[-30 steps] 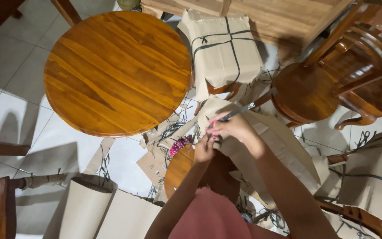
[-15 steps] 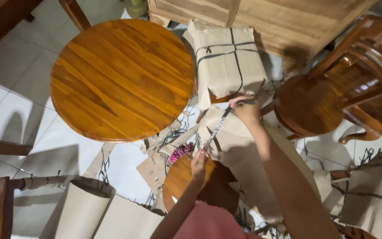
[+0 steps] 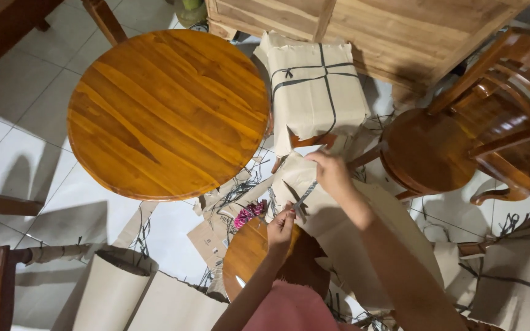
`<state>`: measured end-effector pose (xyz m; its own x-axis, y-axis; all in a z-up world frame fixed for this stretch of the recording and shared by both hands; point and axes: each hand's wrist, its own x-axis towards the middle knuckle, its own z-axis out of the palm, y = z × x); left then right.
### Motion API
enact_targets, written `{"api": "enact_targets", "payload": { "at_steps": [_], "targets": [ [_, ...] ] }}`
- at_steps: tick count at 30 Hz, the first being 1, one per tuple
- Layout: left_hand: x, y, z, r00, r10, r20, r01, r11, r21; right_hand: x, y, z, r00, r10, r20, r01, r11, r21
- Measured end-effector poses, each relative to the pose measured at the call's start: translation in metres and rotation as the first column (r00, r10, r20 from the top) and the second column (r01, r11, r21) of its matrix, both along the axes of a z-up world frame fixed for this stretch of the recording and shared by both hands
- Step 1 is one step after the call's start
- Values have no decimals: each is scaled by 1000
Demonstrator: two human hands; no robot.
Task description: Wrapping wooden chair components with protective paper and cutting the paper to size using scissors.
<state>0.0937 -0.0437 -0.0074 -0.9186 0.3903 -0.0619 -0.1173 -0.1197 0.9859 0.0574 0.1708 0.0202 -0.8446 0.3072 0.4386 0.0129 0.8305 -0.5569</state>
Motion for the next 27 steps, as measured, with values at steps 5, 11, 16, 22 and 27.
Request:
{"api": "enact_targets", "payload": {
  "at_steps": [5,11,16,22,27],
  "targets": [
    [-1,-2,11,996,74,39,-76,996,55,37,-25,42,998,62,-22,-62,998,12],
    [-3,1,23,987,109,120,-124,985,120,54,-20,46,966,258,29,-260,953,153],
    [0,4,4,990,87,110,-99,988,116,54,-3,8,992,121,18,-120,926,359],
    [11,16,-105,995,77,56,-81,995,66,36,17,17,985,-163,-56,171,898,405],
    [11,13,-76,995,50,81,-53,998,37,26,34,24,909,-372,187,308,903,300]
  ]
}}
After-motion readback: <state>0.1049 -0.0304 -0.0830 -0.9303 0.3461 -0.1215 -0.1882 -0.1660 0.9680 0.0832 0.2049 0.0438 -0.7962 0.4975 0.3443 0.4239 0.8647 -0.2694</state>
